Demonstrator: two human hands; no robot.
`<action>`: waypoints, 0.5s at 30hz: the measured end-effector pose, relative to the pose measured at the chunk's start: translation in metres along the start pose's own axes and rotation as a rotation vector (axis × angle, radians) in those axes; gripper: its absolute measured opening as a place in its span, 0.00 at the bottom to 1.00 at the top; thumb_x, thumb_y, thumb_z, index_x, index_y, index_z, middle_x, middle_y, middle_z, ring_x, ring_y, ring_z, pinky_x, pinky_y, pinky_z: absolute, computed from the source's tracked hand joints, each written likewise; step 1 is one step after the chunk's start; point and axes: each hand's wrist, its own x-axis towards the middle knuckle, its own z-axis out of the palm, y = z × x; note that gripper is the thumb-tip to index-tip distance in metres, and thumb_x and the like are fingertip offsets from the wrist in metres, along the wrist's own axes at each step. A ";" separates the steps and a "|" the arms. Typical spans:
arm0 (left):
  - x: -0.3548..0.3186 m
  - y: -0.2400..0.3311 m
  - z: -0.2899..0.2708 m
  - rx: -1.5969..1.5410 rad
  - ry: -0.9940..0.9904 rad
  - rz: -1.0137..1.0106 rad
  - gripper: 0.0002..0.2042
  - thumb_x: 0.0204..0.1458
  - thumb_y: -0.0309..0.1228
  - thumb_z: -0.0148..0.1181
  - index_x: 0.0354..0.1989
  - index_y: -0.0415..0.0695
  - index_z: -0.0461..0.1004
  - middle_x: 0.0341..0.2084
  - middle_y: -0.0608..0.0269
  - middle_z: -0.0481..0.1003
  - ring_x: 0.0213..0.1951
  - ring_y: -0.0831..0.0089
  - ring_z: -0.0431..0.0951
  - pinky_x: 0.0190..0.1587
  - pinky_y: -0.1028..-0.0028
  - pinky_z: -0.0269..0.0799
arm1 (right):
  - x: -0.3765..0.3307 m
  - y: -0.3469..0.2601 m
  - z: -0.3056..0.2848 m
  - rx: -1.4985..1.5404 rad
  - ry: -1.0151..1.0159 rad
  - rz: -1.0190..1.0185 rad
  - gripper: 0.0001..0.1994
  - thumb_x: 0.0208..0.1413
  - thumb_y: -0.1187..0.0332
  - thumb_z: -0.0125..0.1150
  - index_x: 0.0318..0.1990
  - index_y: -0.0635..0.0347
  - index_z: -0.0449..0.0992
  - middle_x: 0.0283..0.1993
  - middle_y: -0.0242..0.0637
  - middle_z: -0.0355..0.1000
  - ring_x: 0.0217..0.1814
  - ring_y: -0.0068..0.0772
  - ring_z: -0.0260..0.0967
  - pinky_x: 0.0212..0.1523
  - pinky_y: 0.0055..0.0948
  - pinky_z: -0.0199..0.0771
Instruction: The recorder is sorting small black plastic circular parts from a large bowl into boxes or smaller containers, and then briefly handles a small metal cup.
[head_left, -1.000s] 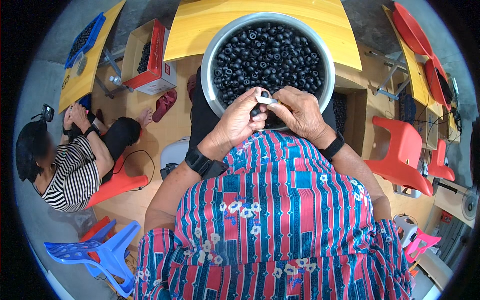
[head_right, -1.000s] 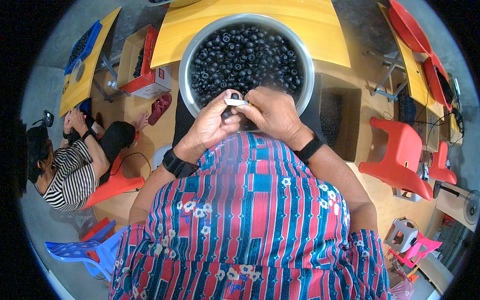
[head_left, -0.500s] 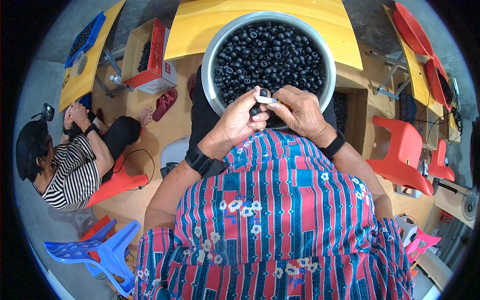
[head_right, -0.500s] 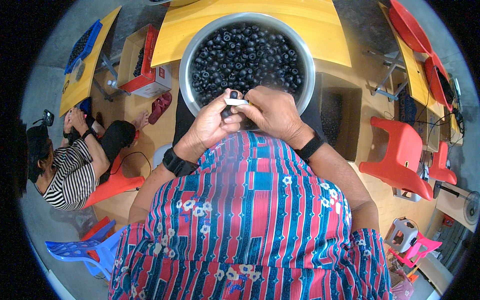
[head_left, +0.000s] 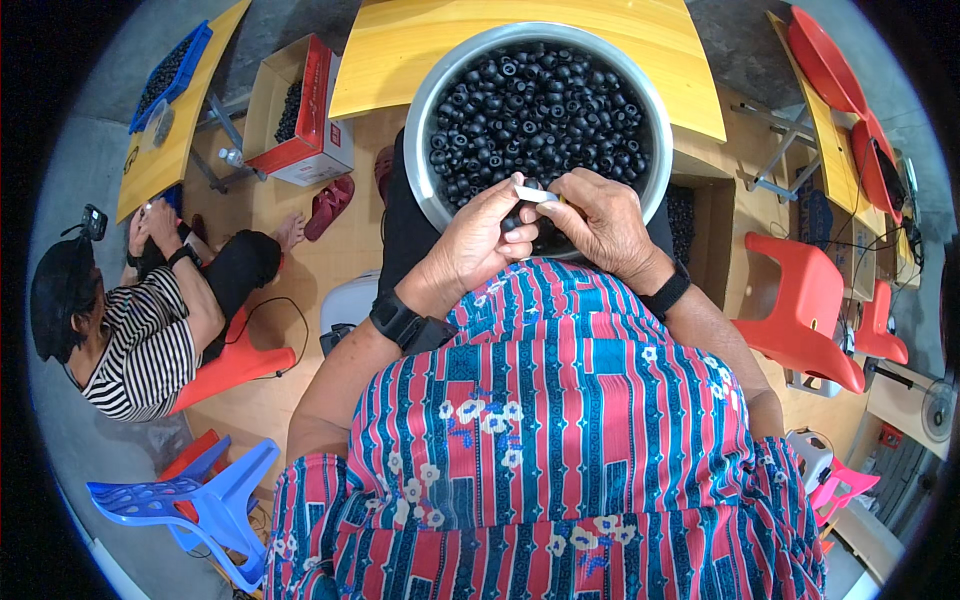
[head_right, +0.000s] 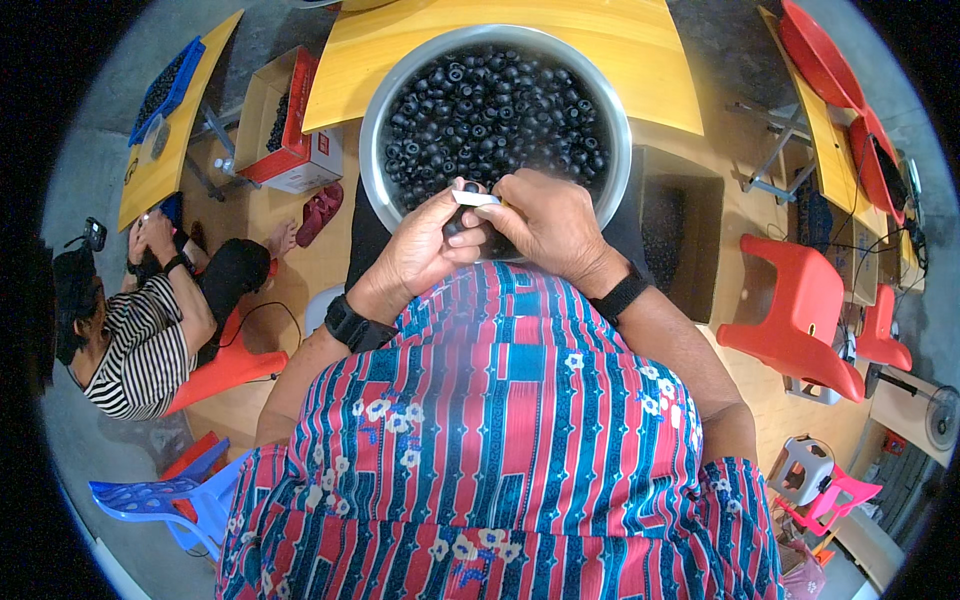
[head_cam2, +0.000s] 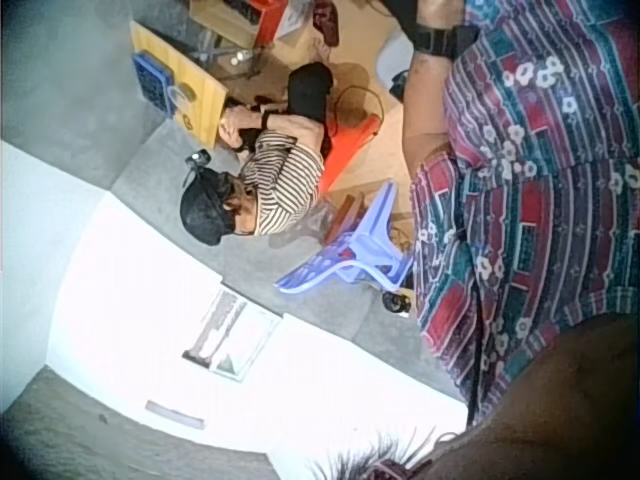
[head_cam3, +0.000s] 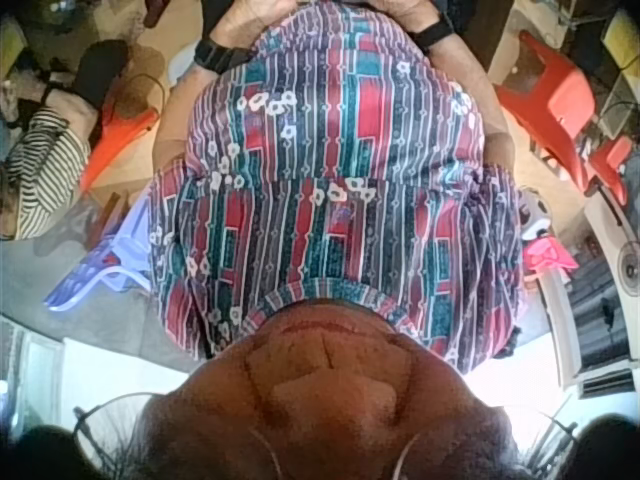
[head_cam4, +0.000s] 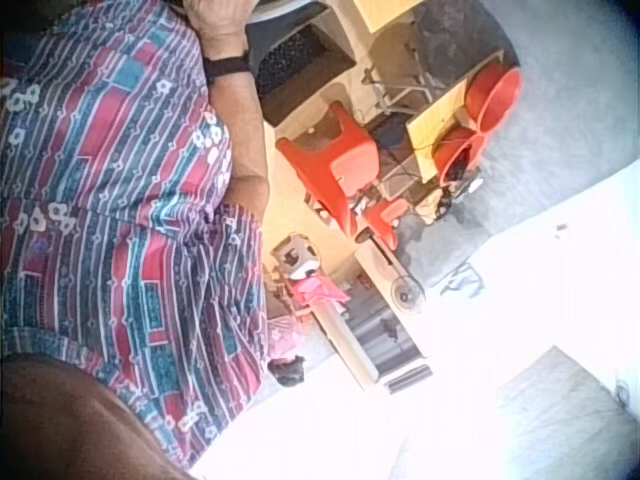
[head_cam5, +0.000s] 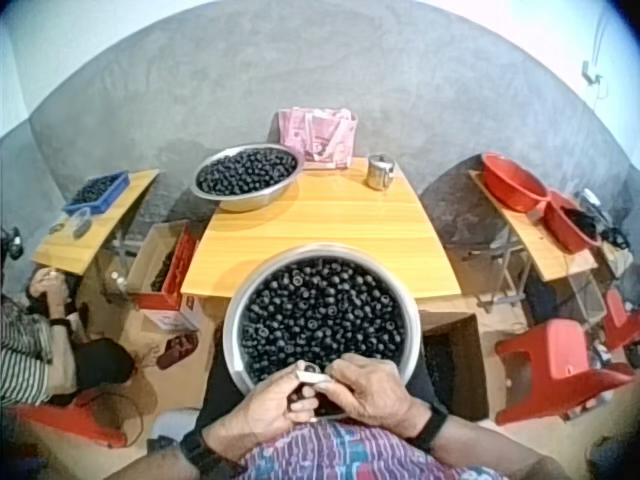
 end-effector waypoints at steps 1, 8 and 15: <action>0.000 0.000 0.001 -0.003 -0.005 0.002 0.13 0.66 0.42 0.45 0.40 0.46 0.69 0.25 0.72 0.63 0.22 0.86 0.59 0.21 0.86 0.53 | 0.000 0.000 0.000 0.000 0.002 -0.002 0.14 0.56 0.56 0.61 0.31 0.58 0.75 0.27 0.41 0.70 0.30 0.47 0.71 0.30 0.39 0.70; 0.000 -0.001 -0.001 -0.006 -0.008 0.003 0.13 0.66 0.42 0.46 0.40 0.46 0.69 0.25 0.72 0.63 0.22 0.86 0.59 0.21 0.87 0.53 | 0.000 -0.001 0.000 -0.006 0.009 -0.009 0.14 0.55 0.56 0.61 0.30 0.58 0.75 0.26 0.41 0.69 0.29 0.47 0.70 0.30 0.40 0.69; -0.001 0.000 0.004 0.019 0.001 0.021 0.12 0.66 0.41 0.45 0.40 0.46 0.68 0.26 0.72 0.63 0.22 0.87 0.58 0.21 0.87 0.53 | -0.001 0.001 0.001 -0.022 0.018 -0.032 0.15 0.56 0.55 0.61 0.31 0.58 0.75 0.26 0.41 0.70 0.29 0.48 0.70 0.30 0.40 0.69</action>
